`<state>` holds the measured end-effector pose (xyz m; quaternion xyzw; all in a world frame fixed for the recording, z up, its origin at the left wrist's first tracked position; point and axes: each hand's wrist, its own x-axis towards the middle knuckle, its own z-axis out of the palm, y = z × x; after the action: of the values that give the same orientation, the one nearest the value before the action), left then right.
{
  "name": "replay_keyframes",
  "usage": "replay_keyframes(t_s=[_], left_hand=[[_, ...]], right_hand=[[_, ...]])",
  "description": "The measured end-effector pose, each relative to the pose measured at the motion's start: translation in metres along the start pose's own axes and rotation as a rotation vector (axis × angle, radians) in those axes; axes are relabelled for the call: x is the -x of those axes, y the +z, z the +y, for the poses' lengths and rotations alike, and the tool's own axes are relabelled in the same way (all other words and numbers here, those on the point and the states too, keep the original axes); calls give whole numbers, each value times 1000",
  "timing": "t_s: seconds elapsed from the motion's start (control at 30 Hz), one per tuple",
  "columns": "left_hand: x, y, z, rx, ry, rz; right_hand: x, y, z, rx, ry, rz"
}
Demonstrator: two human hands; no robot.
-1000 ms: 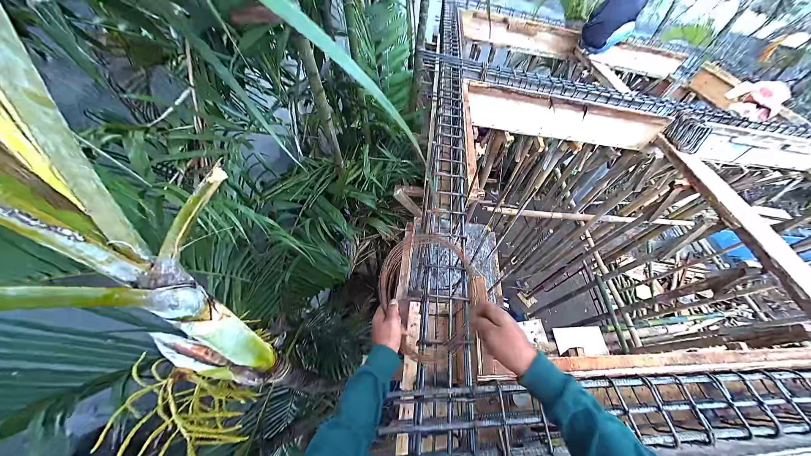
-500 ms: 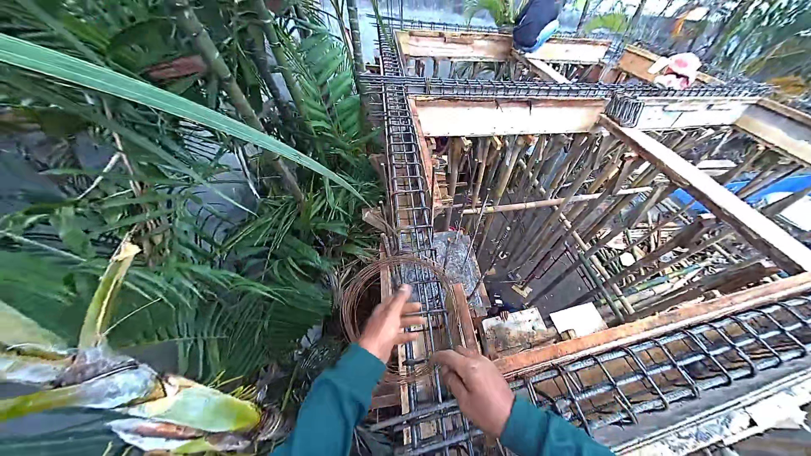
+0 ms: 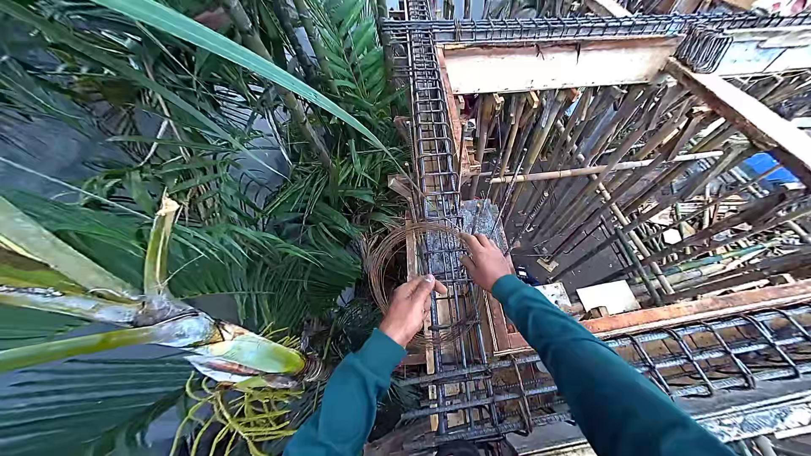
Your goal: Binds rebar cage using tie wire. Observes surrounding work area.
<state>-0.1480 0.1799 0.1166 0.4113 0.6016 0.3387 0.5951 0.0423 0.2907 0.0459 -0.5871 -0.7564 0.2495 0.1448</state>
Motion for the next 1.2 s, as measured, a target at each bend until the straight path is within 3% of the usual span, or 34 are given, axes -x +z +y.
replay_keyframes(t_s=[0.2,0.33,0.5,0.93,1.03,1.2], left_hand=[[52,-16,28,184,-35,-22],[70,-29,18,323,-142,38],[78,-49,23,569,-131,108],[99,-63,27,566,-146,53],[95,-71,15,381,-111,84],[60,-94,-26,-532,60,350]], right_hand=[[-38,59,38,129,166,-121],[-41,64,48,225,114,-194],[-24,68,71,289,53,-273],[-15,69,88,311,26,-376],[-14,65,90,302,19,-407],[-11,58,92,283,-16,-492]])
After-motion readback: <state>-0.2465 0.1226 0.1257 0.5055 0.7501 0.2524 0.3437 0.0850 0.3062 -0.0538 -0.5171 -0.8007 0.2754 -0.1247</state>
